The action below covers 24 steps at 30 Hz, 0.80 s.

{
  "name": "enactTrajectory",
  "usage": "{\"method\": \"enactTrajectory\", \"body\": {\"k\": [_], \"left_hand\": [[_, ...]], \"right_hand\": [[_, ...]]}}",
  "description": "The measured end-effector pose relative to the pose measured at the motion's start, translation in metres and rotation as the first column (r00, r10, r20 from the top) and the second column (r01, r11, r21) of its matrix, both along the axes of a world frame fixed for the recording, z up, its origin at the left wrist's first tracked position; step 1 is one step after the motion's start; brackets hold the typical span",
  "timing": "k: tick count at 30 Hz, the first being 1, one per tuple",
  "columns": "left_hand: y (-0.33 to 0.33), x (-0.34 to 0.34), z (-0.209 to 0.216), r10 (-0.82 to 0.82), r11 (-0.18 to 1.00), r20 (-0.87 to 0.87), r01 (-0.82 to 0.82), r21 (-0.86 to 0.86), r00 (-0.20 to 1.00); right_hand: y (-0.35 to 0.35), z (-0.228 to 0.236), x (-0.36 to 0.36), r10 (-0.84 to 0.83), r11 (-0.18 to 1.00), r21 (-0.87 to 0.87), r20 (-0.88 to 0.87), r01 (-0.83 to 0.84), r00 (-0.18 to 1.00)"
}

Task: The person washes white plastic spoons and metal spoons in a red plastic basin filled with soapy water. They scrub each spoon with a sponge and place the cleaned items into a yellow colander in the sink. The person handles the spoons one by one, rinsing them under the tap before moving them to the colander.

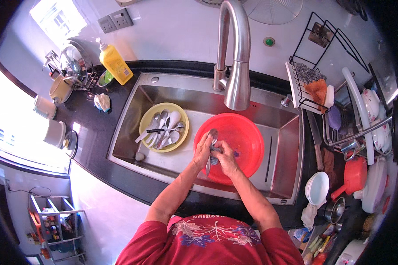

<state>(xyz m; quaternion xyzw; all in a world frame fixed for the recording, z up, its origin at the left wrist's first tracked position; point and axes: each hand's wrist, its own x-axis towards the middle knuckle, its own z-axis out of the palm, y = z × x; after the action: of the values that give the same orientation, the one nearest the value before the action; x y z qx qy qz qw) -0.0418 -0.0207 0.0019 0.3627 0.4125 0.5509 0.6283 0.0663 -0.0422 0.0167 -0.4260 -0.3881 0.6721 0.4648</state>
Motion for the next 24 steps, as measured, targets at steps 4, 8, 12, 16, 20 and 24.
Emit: {"method": "enactTrajectory", "body": {"k": [4,8,12,16,20,24], "left_hand": [[0.001,0.004,0.005,-0.053,0.997,0.067,0.056,-0.049,0.996],[0.009,-0.011,0.02,-0.252,0.967,-0.112,0.248,-0.049,0.961],[0.019,-0.009,0.048,-0.143,0.989,-0.145,0.136,-0.059,0.979],[0.037,-0.011,0.05,0.046,0.997,-0.067,-0.041,0.067,0.997],[0.051,-0.036,0.049,0.143,0.989,0.038,-0.142,-0.031,0.989],[0.038,-0.032,0.066,0.065,0.99,0.192,-0.039,-0.133,0.979]], "right_hand": [[0.008,-0.004,-0.005,-0.101,0.995,-0.009,-0.033,0.101,0.994],[0.01,-0.007,0.0,-0.153,0.988,-0.044,-0.118,0.149,0.981],[0.015,0.017,0.013,0.054,0.998,-0.021,-0.097,-0.057,0.994],[0.004,0.011,0.013,0.174,0.984,-0.028,0.001,-0.174,0.985],[-0.007,0.007,0.02,0.218,0.966,0.078,0.27,-0.247,0.938],[-0.015,0.007,0.024,0.23,0.971,0.025,0.137,-0.236,0.963]]}}
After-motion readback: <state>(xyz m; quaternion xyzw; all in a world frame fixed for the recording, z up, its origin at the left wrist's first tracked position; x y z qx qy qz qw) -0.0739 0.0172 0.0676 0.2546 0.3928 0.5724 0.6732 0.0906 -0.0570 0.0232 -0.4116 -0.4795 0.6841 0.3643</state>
